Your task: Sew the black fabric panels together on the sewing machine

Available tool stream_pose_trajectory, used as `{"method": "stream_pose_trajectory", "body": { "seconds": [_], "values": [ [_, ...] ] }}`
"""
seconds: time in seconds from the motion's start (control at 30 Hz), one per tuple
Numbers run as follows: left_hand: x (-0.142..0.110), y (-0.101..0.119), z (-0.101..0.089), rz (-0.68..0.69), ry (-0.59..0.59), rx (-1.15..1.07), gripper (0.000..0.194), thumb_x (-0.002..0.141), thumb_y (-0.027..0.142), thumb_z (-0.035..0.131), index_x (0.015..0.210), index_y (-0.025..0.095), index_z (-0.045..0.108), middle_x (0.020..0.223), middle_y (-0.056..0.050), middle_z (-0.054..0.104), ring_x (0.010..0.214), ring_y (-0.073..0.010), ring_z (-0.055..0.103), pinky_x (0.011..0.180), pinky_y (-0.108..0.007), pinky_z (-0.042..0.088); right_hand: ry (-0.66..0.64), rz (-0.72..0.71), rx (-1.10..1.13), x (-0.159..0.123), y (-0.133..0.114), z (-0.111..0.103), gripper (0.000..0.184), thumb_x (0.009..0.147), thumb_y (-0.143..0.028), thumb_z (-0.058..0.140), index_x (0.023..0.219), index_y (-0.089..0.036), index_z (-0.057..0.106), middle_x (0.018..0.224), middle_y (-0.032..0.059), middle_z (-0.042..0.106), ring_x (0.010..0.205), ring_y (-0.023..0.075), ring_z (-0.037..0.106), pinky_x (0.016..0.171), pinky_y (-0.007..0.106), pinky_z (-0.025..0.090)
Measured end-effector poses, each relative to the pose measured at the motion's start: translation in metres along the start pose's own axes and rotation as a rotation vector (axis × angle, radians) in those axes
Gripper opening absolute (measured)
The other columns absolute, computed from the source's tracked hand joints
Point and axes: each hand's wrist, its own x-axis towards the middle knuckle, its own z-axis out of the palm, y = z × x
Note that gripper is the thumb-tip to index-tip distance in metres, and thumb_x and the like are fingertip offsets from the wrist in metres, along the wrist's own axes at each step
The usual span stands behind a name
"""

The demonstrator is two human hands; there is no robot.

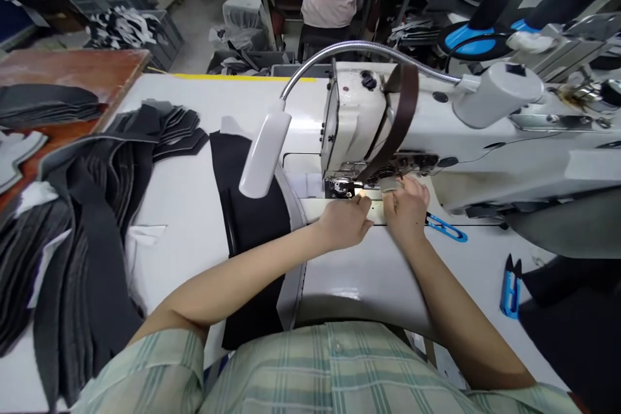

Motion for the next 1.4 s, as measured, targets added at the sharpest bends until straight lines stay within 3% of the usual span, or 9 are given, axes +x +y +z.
{"method": "stream_pose_trajectory", "body": {
  "seconds": [0.2, 0.33, 0.43, 0.57, 0.73, 0.9, 1.17, 1.27, 1.4],
  "values": [
    [-0.025, 0.004, 0.004, -0.108, 0.007, 0.038, 0.037, 0.093, 0.029, 0.045, 0.121, 0.006, 0.045, 0.146, -0.026, 0.032, 0.107, -0.0271, 0.06, 0.07, -0.033, 0.054, -0.037, 0.027, -0.051, 0.002, -0.008, 0.002, 0.037, 0.089, -0.032, 0.034, 0.093, -0.014, 0.066, 0.114, 0.0171, 0.06, 0.114, 0.0289, 0.049, 0.105, 0.049, 0.027],
    [-0.051, -0.002, 0.002, -0.016, 0.084, 0.043, 0.025, 0.091, 0.025, 0.047, 0.109, 0.009, 0.054, 0.133, -0.021, 0.05, 0.103, -0.0271, 0.059, 0.075, -0.037, 0.053, -0.089, -0.062, -0.085, 0.0, -0.003, -0.019, 0.037, 0.09, -0.032, 0.033, 0.1, -0.013, 0.064, 0.11, 0.0166, 0.062, 0.108, 0.0279, 0.053, 0.1, 0.045, 0.034],
    [-0.081, -0.022, 0.001, 0.021, 0.242, -0.07, 0.019, 0.09, 0.017, 0.041, 0.096, 0.013, 0.059, 0.105, -0.012, 0.063, 0.091, -0.0226, 0.061, 0.078, -0.037, 0.052, -0.187, -0.076, -0.194, -0.014, 0.013, -0.048, 0.037, 0.088, -0.031, 0.036, 0.108, -0.012, 0.061, 0.104, 0.0161, 0.064, 0.099, 0.0293, 0.058, 0.087, 0.042, 0.043],
    [-0.123, -0.059, 0.0, -0.209, 0.472, -0.265, 0.02, 0.089, 0.018, 0.038, 0.095, 0.016, 0.057, 0.094, -0.009, 0.062, 0.087, -0.0195, 0.06, 0.077, -0.034, 0.051, -0.301, 0.002, -0.358, -0.04, 0.039, -0.075, 0.043, 0.085, -0.034, 0.041, 0.115, -0.008, 0.057, 0.105, 0.0207, 0.061, 0.095, 0.035, 0.058, 0.075, 0.044, 0.045],
    [-0.151, -0.062, 0.014, -0.393, 0.214, -0.742, 0.023, 0.083, 0.04, 0.054, 0.091, 0.02, 0.047, 0.071, 0.001, 0.059, 0.061, -0.0143, 0.057, 0.055, -0.026, 0.047, -0.373, 0.11, -0.397, -0.05, 0.049, -0.081, 0.045, 0.084, -0.032, 0.041, 0.121, -0.011, 0.056, 0.104, 0.019, 0.059, 0.098, 0.0343, 0.056, 0.077, 0.042, 0.046],
    [-0.147, -0.043, 0.037, -0.448, 0.26, -0.908, 0.039, 0.073, 0.024, 0.063, 0.099, 0.023, 0.035, 0.075, 0.006, 0.054, 0.053, -0.0088, 0.052, 0.053, -0.022, 0.043, -0.374, 0.093, -0.275, -0.047, 0.04, -0.082, 0.041, 0.084, -0.032, 0.037, 0.113, -0.014, 0.059, 0.09, 0.0174, 0.057, 0.102, 0.0359, 0.053, 0.079, 0.043, 0.045],
    [-0.131, -0.043, 0.021, -0.446, 0.367, -0.425, 0.024, 0.077, 0.014, 0.054, 0.099, 0.018, 0.047, 0.09, -0.002, 0.059, 0.073, -0.0149, 0.059, 0.065, -0.028, 0.05, -0.485, -0.075, -0.131, -0.035, -0.02, -0.058, 0.044, 0.089, -0.024, 0.031, 0.127, -0.012, 0.049, 0.1, 0.0161, 0.059, 0.077, 0.0274, 0.058, 0.064, 0.037, 0.042],
    [-0.115, -0.034, 0.008, -0.323, 0.433, -0.152, 0.011, 0.084, 0.016, 0.047, 0.094, 0.016, 0.054, 0.102, -0.008, 0.059, 0.097, -0.021, 0.058, 0.082, -0.034, 0.05, -0.478, -0.112, -0.185, -0.023, -0.038, -0.046, 0.046, 0.091, -0.034, 0.038, 0.13, -0.012, 0.046, 0.104, 0.0159, 0.055, 0.077, 0.027, 0.058, 0.059, 0.034, 0.042],
    [-0.071, -0.017, 0.0, -0.059, 0.249, -0.042, 0.026, 0.092, 0.019, 0.04, 0.112, 0.013, 0.055, 0.121, -0.012, 0.057, 0.106, -0.0213, 0.058, 0.084, -0.031, 0.051, -0.486, -0.078, -0.256, -0.008, -0.054, -0.04, 0.038, 0.095, -0.034, 0.036, 0.124, -0.014, 0.05, 0.107, 0.0133, 0.055, 0.079, 0.024, 0.06, 0.057, 0.029, 0.04]
  ]
}}
